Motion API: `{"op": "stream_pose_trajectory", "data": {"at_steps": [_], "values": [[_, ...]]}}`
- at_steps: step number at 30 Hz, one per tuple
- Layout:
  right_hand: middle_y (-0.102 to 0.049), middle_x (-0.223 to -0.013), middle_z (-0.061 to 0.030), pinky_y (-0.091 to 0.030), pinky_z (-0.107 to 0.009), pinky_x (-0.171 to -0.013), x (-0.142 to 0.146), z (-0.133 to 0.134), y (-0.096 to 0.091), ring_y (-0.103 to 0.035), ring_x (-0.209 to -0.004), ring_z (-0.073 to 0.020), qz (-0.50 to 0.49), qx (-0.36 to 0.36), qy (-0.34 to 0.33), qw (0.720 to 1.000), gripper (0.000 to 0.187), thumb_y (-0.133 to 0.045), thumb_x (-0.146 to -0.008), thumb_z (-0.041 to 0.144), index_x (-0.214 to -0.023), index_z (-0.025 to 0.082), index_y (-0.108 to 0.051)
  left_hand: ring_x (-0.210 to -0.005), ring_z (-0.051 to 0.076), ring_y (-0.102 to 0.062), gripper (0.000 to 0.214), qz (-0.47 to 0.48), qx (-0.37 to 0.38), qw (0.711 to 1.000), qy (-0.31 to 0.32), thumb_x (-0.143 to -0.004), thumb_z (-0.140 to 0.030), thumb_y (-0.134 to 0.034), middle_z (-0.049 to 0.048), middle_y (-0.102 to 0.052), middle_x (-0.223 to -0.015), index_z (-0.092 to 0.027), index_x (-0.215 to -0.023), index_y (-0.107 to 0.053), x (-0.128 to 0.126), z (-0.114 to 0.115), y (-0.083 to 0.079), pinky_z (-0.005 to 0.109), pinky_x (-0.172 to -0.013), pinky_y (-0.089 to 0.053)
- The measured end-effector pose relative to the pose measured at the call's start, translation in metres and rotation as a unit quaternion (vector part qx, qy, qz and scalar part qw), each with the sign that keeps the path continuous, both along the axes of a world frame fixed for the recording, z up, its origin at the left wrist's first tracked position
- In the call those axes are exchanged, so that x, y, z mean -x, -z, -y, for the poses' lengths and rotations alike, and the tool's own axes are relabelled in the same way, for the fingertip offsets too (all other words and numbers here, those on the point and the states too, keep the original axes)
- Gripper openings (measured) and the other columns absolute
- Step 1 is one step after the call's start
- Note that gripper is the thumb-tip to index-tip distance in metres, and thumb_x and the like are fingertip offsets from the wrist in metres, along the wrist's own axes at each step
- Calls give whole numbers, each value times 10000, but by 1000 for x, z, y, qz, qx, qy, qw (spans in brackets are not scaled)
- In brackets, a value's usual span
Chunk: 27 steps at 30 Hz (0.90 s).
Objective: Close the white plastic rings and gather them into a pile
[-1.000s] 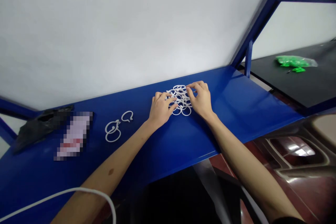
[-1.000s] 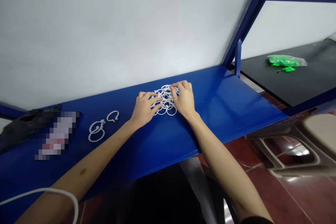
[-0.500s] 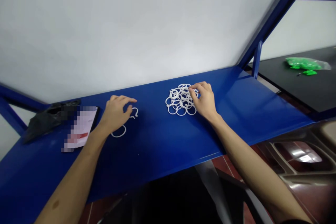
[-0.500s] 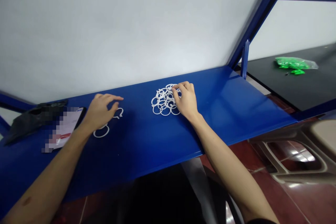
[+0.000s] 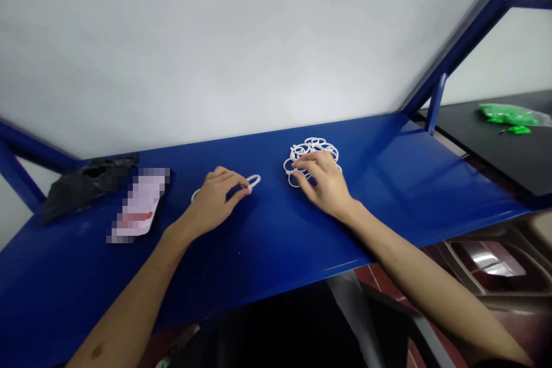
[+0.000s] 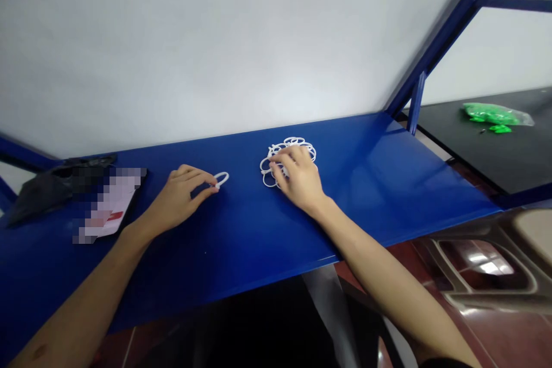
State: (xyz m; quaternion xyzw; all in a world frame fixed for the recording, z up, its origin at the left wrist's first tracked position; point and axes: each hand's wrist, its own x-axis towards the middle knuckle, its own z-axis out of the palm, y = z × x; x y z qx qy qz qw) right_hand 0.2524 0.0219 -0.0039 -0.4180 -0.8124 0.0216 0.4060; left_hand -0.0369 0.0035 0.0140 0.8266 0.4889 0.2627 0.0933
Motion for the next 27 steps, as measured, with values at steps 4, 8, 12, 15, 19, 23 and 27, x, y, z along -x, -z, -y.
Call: {"op": "stream_pose_trajectory", "data": {"at_steps": [4,8,12,15,19,23,27], "values": [[-638,-1247,-114,-561,-424,-918,33,26,-2,-625,-1117,-233,40,15,-181,983,265,-558,-986,296,-1237,225,-605,-802,175,-625,273,114,139,981,69,-973,-460,-520,16,-698,-880,-247,-954,-690,-18,17,-11,293,-729,-509],[-705,-1021,-83,-592,-324,-769,45,35,-2,-683,-890,-171,-22,26,-204,978,228,-469,-1031,245,-1222,195,-582,-699,141,-624,321,261,237,933,75,-981,-484,-514,17,-680,-800,-211,-892,-657,-28,21,-9,278,-699,-529],[-729,-983,-58,-588,-290,-724,42,32,2,-699,-815,-152,-112,67,-161,978,140,-553,-1001,249,-1117,205,-619,-660,140,-625,356,386,268,882,40,-889,-545,-651,35,-701,-814,-214,-1010,-702,-34,20,3,289,-670,-545],[-726,-955,-62,-586,-296,-727,41,31,4,-699,-814,-155,-125,81,-185,971,114,-561,-997,234,-1073,192,-635,-655,143,-623,331,406,252,879,0,-820,-494,-754,45,-724,-822,-220,-1004,-750,-37,22,13,286,-648,-547],[-729,-1000,-84,-594,-324,-784,41,34,3,-699,-877,-167,-106,73,-216,968,150,-508,-1018,217,-1048,190,-653,-656,157,-639,243,376,158,913,-34,-814,-473,-762,42,-741,-785,-239,-870,-798,-41,27,15,290,-631,-555],[-731,-980,-83,-587,-326,-763,41,42,-2,-684,-860,-171,-73,53,-204,975,156,-504,-1015,190,-1043,189,-657,-634,126,-628,190,336,68,939,-28,-886,-434,-696,-1,-702,-712,-289,-935,-809,-45,33,13,254,-638,-543],[-710,-932,-82,-572,-310,-734,43,48,-6,-670,-832,-169,-81,27,-184,979,176,-499,-1015,170,-1083,184,-661,-596,95,-602,147,318,10,947,-31,-896,-352,-705,-19,-701,-738,-310,-1001,-800,-47,37,11,221,-596,-524]]}}
